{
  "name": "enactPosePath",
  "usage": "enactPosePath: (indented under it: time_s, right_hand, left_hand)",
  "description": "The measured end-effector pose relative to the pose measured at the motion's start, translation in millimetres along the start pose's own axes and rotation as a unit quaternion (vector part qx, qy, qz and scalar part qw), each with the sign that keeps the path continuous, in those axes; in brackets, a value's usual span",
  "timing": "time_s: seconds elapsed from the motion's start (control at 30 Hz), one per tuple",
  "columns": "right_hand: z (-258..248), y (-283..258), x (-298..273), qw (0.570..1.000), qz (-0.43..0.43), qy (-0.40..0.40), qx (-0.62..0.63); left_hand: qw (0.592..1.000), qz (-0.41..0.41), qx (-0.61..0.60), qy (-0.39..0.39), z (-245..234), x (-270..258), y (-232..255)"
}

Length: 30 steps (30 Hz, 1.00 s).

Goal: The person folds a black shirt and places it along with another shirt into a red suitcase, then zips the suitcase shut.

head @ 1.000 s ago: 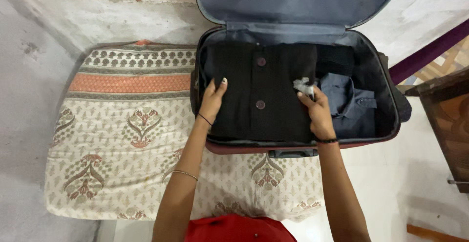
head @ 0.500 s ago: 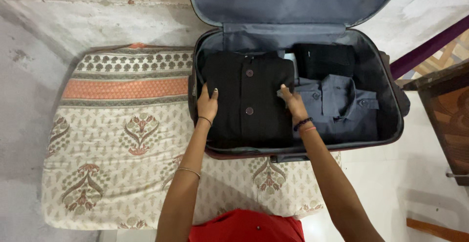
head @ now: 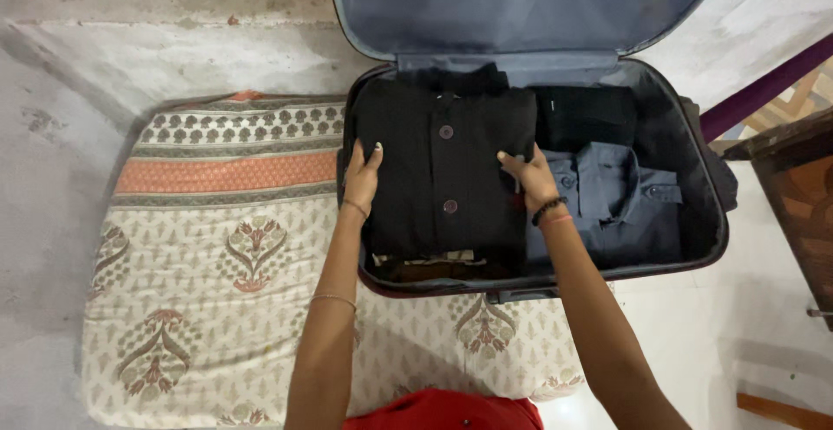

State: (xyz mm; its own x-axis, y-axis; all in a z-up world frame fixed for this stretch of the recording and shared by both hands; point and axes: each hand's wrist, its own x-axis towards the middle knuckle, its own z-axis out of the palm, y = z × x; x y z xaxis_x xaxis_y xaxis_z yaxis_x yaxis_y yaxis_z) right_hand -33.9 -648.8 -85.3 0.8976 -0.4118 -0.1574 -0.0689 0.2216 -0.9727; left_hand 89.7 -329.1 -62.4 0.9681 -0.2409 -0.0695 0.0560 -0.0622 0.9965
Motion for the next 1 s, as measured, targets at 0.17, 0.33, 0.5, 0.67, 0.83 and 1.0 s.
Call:
enactPosePath:
  time_s: [0.17,0.33,0.5,0.67,0.83,1.0]
  right_hand:
    - [17,24,20,0.945,-0.027,0.148,-0.290]
    - [55,-22,-9,0.742,-0.314,0.167,-0.568]
    - [90,-35,17,0.690,-0.222,0.015,-0.689]
    - [84,-15,40,0.717,-0.165,-0.019,-0.677]
    - [82,8,49,0.728,-0.153,-0.032,-0.667]
    - [82,8,48,0.731,-0.167,-0.032,-0.661]
  left_hand:
    - [0.949,-0.109,0.290,0.061,21,12,13]
    - [0.845,0.216,0.476,0.109,35,-2,35]
    - [0.814,0.151,0.555,-0.078,82,34,39]
    - [0.778,0.137,0.606,-0.093,85,57,1]
    - [0.782,0.089,0.605,-0.121,83,65,-18]
    - [0.795,0.100,0.586,-0.116,81,62,-15]
